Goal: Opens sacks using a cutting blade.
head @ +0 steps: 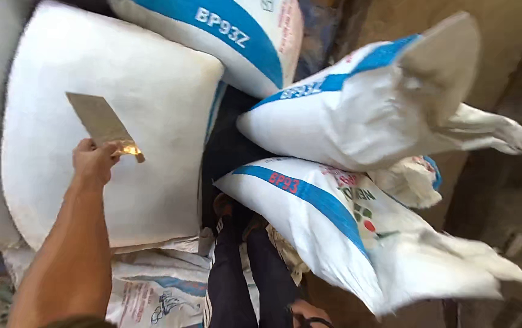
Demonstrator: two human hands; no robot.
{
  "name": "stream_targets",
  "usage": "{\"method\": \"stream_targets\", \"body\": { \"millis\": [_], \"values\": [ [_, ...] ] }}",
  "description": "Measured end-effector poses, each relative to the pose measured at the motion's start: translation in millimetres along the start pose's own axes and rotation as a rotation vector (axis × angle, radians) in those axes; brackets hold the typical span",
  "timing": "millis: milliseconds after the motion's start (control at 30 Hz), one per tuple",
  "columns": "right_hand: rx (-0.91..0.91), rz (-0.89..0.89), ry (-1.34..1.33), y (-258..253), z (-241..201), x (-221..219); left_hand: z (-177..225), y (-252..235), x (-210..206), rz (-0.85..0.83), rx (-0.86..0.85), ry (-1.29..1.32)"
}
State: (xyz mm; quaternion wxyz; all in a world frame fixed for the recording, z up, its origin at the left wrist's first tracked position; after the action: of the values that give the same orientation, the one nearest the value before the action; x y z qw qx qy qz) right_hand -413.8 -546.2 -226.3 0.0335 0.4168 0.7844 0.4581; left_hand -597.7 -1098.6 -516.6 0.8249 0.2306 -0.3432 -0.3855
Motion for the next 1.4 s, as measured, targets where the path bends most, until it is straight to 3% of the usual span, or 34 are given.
{"method": "stream_targets", "body": {
  "millis": [100, 267, 333, 433, 533, 567, 700, 800, 1067, 1400],
  "values": [
    [0.192, -0.063, -0.201, -25.3, -70.8, -29.2, 10.6, 138.0, 4.1, -0.165, -0.109, 0.214],
    [0.363, 0.041, -0.431, -15.0, -121.8, -30.9, 36.7, 406.0, -6.7, -0.359, -0.338, 0.451],
    [0.436, 0.106, -0.468, 5.1, -120.5, -10.1, 52.7, 474.4, -22.3, -0.449, -0.427, 0.453],
    [0.553, 0.207, -0.477, 40.9, -100.4, 23.1, 64.0, 533.4, -46.5, -0.651, -0.514, 0.411],
    [0.623, 0.320, -0.553, 77.8, -65.4, 52.3, 66.4, 552.2, -74.1, -0.896, -0.701, 0.348],
    [0.604, 0.378, -0.570, 89.7, -48.4, 59.9, 70.9, 553.2, -82.0, -0.899, -0.789, 0.274],
    [0.375, 0.603, -0.675, 103.6, 0.9, 91.6, 108.3, 560.8, -123.5, -0.531, -1.184, -0.202],
    [0.339, 0.665, -0.711, 96.8, 23.1, 104.8, 116.7, 557.0, -152.5, -0.315, -1.335, -0.405],
    [0.392, 0.627, -0.706, 85.1, 41.8, 99.6, 120.2, 547.5, -170.0, -0.151, -1.415, -0.533],
    [0.341, 0.436, -0.644, 73.4, 37.4, 92.3, 122.4, 546.8, -174.1, -0.153, -1.446, -0.631]
  ]
}}
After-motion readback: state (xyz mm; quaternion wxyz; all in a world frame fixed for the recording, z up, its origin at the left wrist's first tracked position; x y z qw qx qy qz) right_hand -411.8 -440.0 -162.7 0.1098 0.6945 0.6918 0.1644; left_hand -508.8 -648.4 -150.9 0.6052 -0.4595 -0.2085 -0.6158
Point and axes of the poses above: each hand's wrist, its own y-axis away from the middle knuckle, its own x-axis out of the back of the hand, z = x × y, the point moved 3 cm from there along -y, towards the middle knuckle, and after that the axes turned 3 degrees about -x, right-handed, at the moved point
